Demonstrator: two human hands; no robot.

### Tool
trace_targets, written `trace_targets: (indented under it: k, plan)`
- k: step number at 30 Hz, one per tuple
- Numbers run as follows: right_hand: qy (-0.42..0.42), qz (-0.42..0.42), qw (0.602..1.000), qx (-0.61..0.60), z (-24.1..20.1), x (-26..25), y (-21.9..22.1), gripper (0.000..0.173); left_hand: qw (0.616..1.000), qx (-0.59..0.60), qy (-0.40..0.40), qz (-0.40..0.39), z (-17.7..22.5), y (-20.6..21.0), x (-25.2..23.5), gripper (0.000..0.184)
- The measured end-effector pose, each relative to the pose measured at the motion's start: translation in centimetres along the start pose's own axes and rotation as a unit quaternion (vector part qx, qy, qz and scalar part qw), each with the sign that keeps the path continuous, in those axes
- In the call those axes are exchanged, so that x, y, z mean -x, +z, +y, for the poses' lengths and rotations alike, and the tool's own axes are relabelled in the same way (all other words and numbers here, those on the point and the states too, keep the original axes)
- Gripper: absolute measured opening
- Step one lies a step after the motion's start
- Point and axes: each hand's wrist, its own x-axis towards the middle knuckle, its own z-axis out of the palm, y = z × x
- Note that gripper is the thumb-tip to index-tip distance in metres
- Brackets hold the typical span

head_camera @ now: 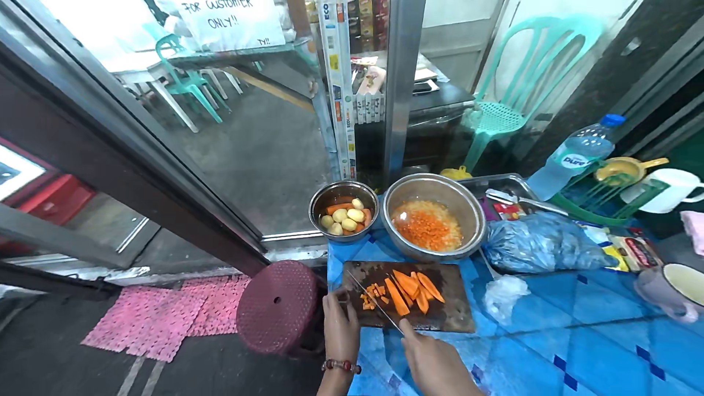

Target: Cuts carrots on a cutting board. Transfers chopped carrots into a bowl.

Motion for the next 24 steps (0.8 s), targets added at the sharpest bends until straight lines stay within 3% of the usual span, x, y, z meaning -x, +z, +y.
trace_targets:
  k: [3, 12, 16, 21, 24]
  plan:
    - [0.008, -0.012, 1.000, -0.023, -0.4, -0.1, 0.5, 0.040, 0.996, -0.070, 0.029, -0.049, -0.3, 0.2, 0.5, 0.022]
    - [0.023, -0.019, 0.999, -0.015, -0.7, -1.6, 3.7, 0.042, 0.993, -0.100, 0.007, -0.070, -0.2, 1.0, 0.2, 0.015]
    - [0.005, -0.047, 0.994, -0.100, 0.3, -2.5, 2.8, 0.041, 0.994, -0.089, 0.012, -0.069, -0.5, 0.9, 0.1, 0.016]
    - [0.014, -0.013, 1.000, -0.007, 0.2, -1.3, 2.9, 0.039, 0.995, -0.083, 0.026, -0.054, -0.9, 1.4, 0.2, 0.014]
    - [0.026, -0.018, 0.999, -0.040, -0.3, -2.1, 3.7, 0.040, 0.993, -0.093, 0.019, -0.068, -0.8, 1.2, 0.1, 0.014]
